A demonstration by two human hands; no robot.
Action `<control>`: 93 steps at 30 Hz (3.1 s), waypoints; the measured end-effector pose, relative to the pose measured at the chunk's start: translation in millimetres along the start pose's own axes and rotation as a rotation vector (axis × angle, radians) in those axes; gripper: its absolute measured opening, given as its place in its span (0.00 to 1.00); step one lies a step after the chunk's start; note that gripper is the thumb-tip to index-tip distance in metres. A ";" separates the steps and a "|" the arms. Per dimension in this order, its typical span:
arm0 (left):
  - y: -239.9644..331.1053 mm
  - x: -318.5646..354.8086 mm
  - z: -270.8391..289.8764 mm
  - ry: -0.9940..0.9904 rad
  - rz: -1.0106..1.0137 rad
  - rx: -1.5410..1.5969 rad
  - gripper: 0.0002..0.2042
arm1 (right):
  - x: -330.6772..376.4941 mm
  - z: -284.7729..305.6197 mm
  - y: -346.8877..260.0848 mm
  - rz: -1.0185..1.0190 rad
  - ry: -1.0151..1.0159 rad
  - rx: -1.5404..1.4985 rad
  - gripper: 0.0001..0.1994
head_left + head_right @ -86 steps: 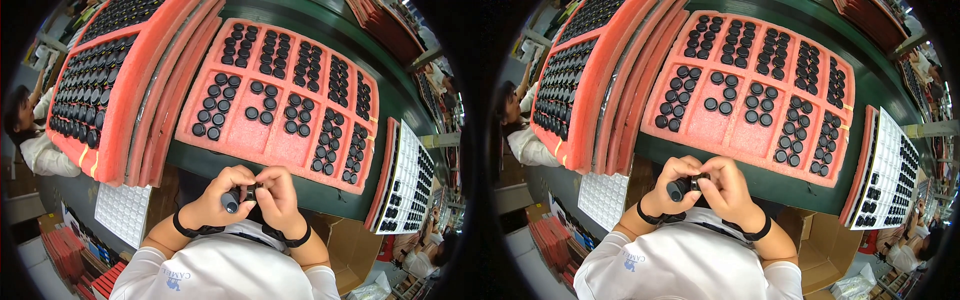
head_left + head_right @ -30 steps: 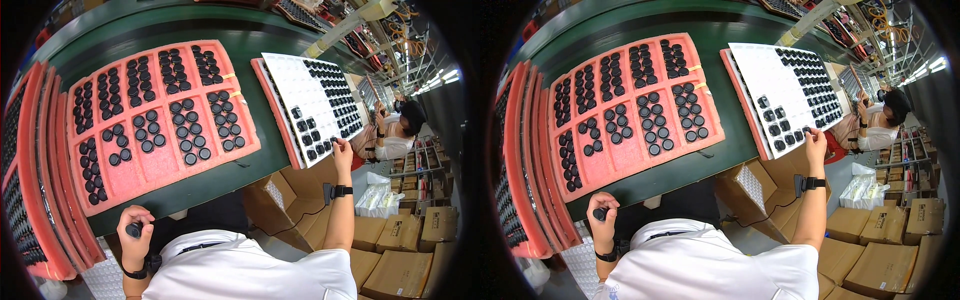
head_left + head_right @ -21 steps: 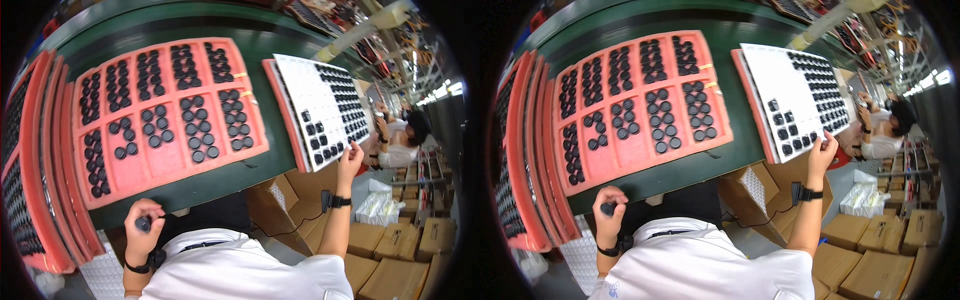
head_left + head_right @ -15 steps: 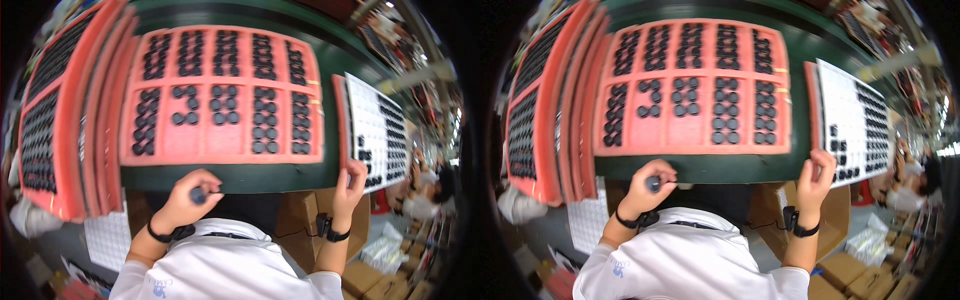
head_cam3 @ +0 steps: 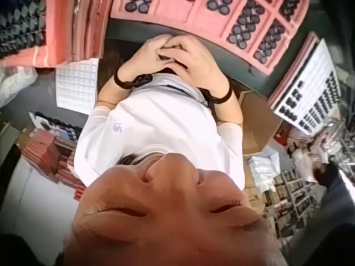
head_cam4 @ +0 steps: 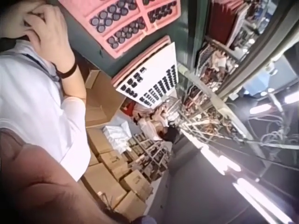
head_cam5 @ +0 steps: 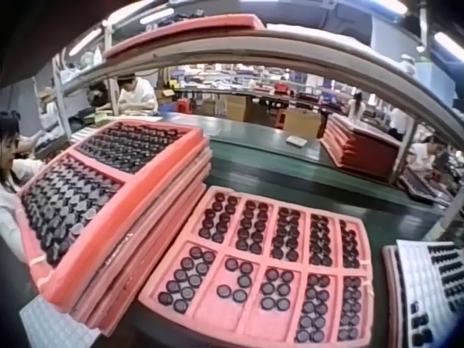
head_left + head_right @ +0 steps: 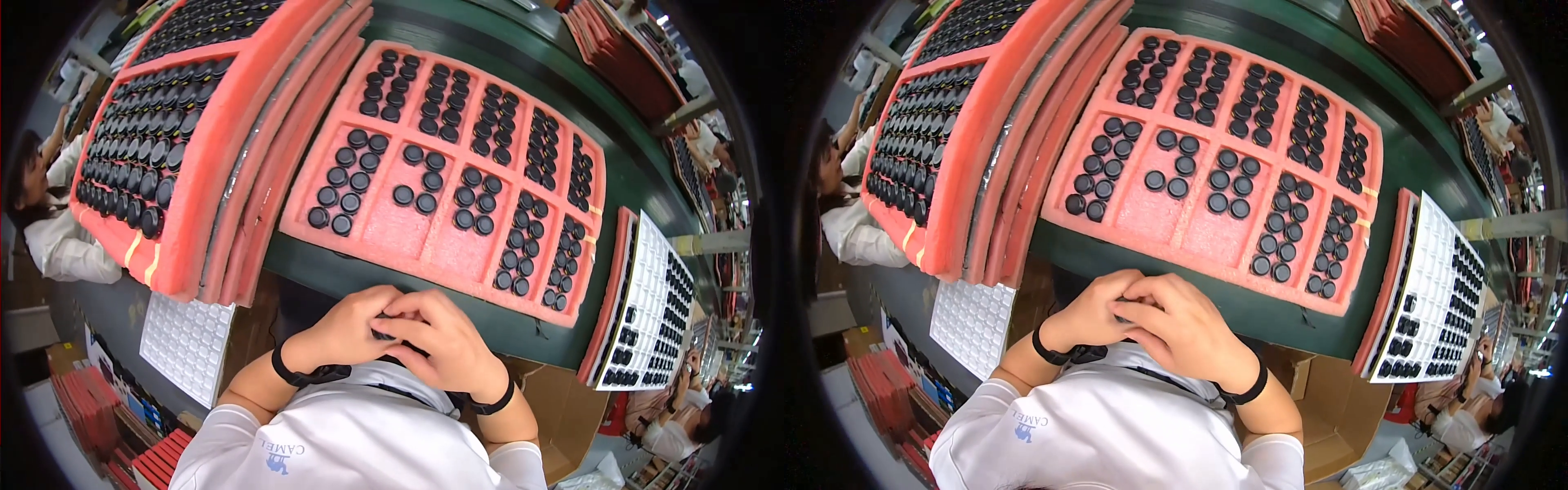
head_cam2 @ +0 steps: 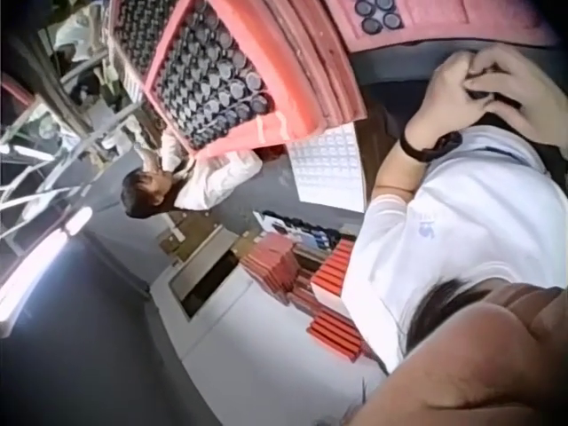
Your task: The person picks up a black component and a small circular piece from a pink tray, fits them together by hand, and places the assembled unit into a white grid tray.
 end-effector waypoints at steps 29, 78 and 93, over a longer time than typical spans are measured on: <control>-32.5 31.1 50.7 0.128 0.317 0.887 0.10 | -104.2 18.8 70.8 -0.298 -0.015 0.629 0.10; 6.0 5.6 -9.7 0.184 -0.141 0.485 0.16 | 30.8 -19.7 31.7 -0.299 0.430 -1.058 0.14; 8.7 7.5 -4.9 0.154 -0.269 0.209 0.18 | 23.2 -28.5 20.1 -0.235 0.360 -0.575 0.18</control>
Point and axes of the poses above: each hand's wrist, its own x-axis away from the middle knuckle, its own z-axis out of the back of the hand, y = z × x, the point moved 2 cm from there along -x, towards the middle knuckle, and after that the axes turned 1 degree about -z, right-handed, at the moved point
